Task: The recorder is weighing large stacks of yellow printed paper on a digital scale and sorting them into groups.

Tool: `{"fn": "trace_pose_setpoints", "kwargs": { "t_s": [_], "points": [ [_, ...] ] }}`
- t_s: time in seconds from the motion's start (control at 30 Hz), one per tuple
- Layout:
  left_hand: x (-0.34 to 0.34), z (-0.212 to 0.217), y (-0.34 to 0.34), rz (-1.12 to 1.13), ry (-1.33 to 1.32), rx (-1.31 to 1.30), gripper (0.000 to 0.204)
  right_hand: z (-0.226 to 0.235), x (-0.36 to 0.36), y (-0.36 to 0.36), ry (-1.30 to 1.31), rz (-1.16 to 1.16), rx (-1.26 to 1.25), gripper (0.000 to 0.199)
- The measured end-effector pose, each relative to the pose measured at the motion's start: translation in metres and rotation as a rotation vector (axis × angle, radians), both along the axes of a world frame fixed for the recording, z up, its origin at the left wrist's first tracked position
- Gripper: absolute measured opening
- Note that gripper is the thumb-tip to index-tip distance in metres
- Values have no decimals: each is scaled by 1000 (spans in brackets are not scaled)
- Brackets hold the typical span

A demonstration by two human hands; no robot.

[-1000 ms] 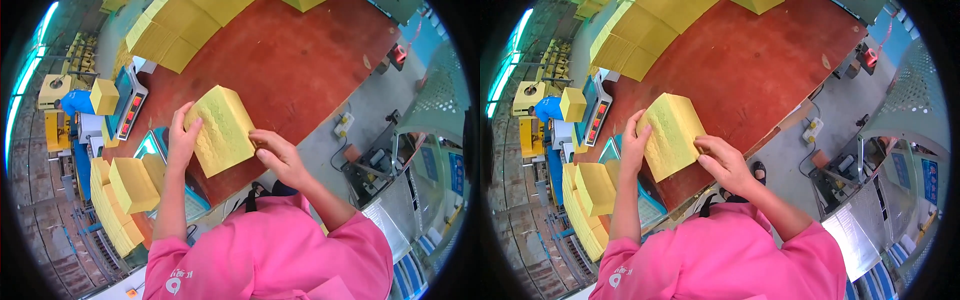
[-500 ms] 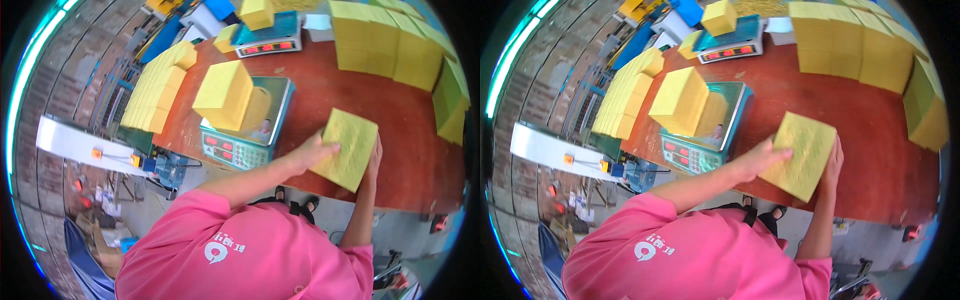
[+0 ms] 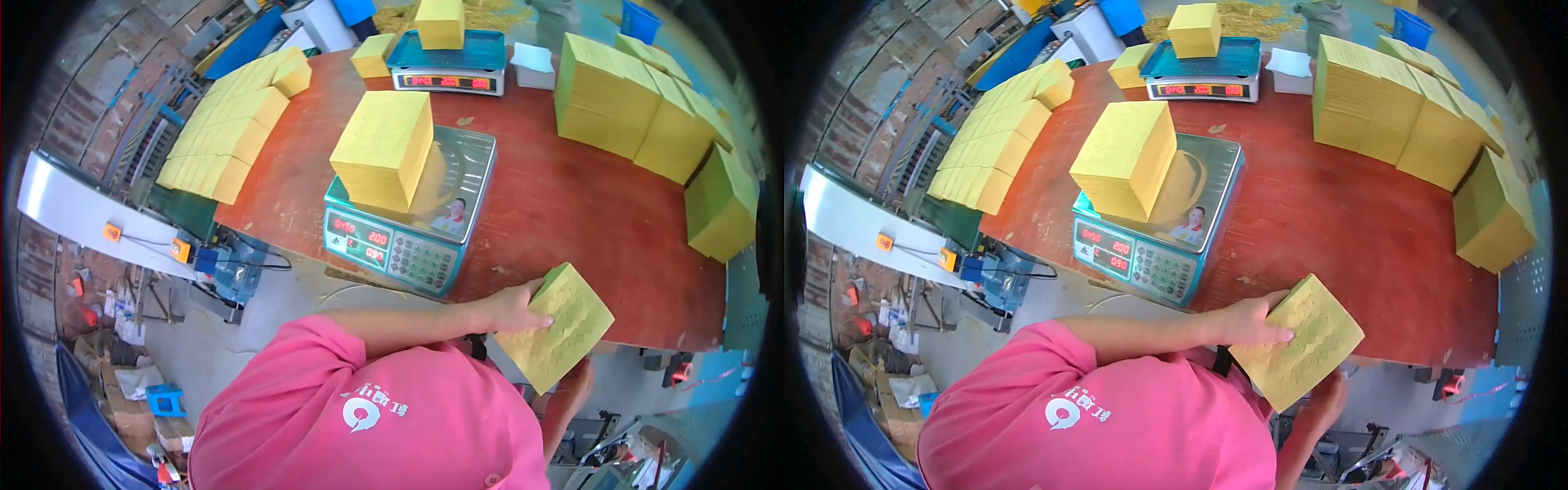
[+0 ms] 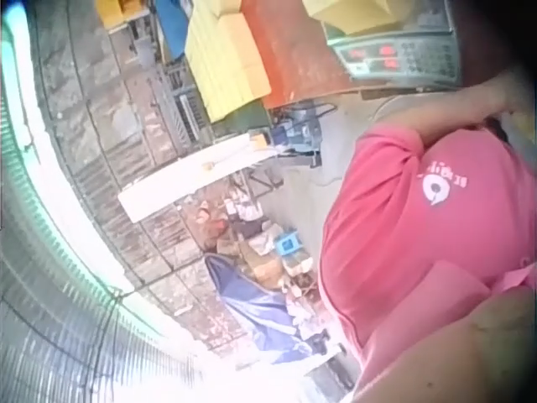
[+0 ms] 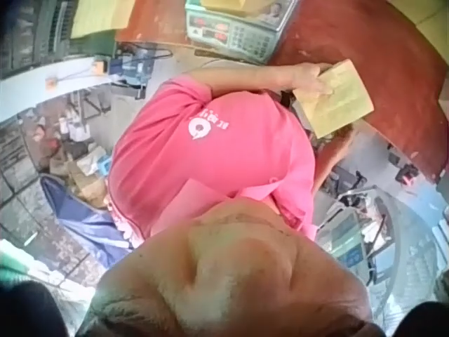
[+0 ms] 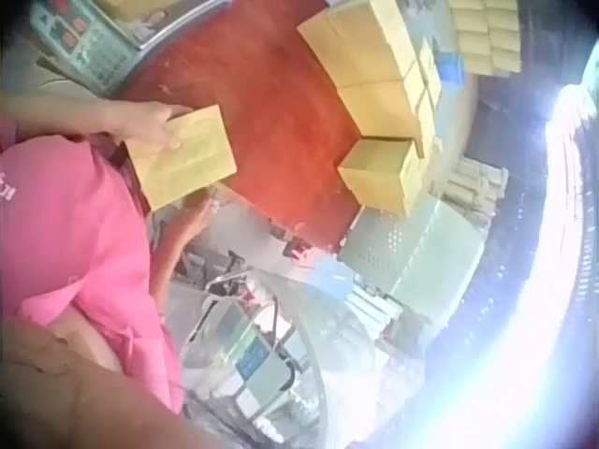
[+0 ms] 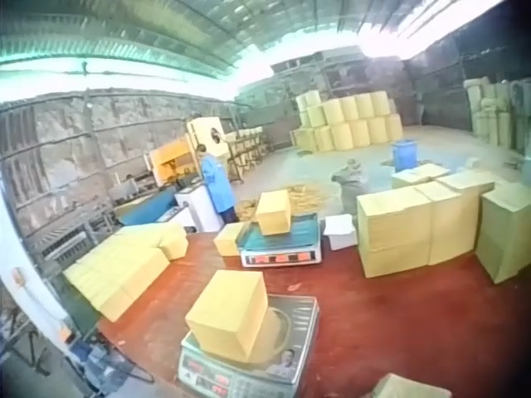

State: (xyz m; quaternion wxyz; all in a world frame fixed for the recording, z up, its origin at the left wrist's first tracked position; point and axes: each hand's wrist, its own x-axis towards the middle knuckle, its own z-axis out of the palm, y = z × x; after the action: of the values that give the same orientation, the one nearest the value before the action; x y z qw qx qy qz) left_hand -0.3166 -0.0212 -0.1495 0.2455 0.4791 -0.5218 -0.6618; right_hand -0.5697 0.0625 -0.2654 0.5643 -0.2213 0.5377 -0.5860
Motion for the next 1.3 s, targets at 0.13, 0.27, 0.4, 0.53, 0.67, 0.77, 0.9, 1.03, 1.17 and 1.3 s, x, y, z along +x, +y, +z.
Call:
{"fn": "trace_pose_setpoints", "kwargs": {
  "t_s": [0.13,0.27,0.4,0.53,0.67,0.77,0.9,1.03,1.17,1.3],
  "points": [
    [6,-7,-5,-48,81,51,76,3,31,3,-317,167,95,48],
    [10,-9,-11,-75,169,144,70,27,38,3,-290,205,18,50],
    [28,6,-13,-46,513,577,53,91,52,3,-139,138,-85,45],
    [46,-15,-17,-73,837,434,46,136,46,-47,65,206,-74,36],
    [52,-57,-40,183,226,-158,55,158,53,-80,631,373,50,36],
    [37,-70,-39,166,364,-432,48,129,54,-92,675,411,149,39],
    [48,-62,-46,154,179,-254,44,125,51,-101,821,408,-13,44],
    [54,-47,-53,188,350,-13,41,103,28,-111,710,419,-34,49],
    [50,-28,-44,300,589,291,50,91,46,-110,622,448,-70,53],
    [39,-33,-35,144,183,-368,52,104,73,-98,569,430,-101,45]
  ]
}}
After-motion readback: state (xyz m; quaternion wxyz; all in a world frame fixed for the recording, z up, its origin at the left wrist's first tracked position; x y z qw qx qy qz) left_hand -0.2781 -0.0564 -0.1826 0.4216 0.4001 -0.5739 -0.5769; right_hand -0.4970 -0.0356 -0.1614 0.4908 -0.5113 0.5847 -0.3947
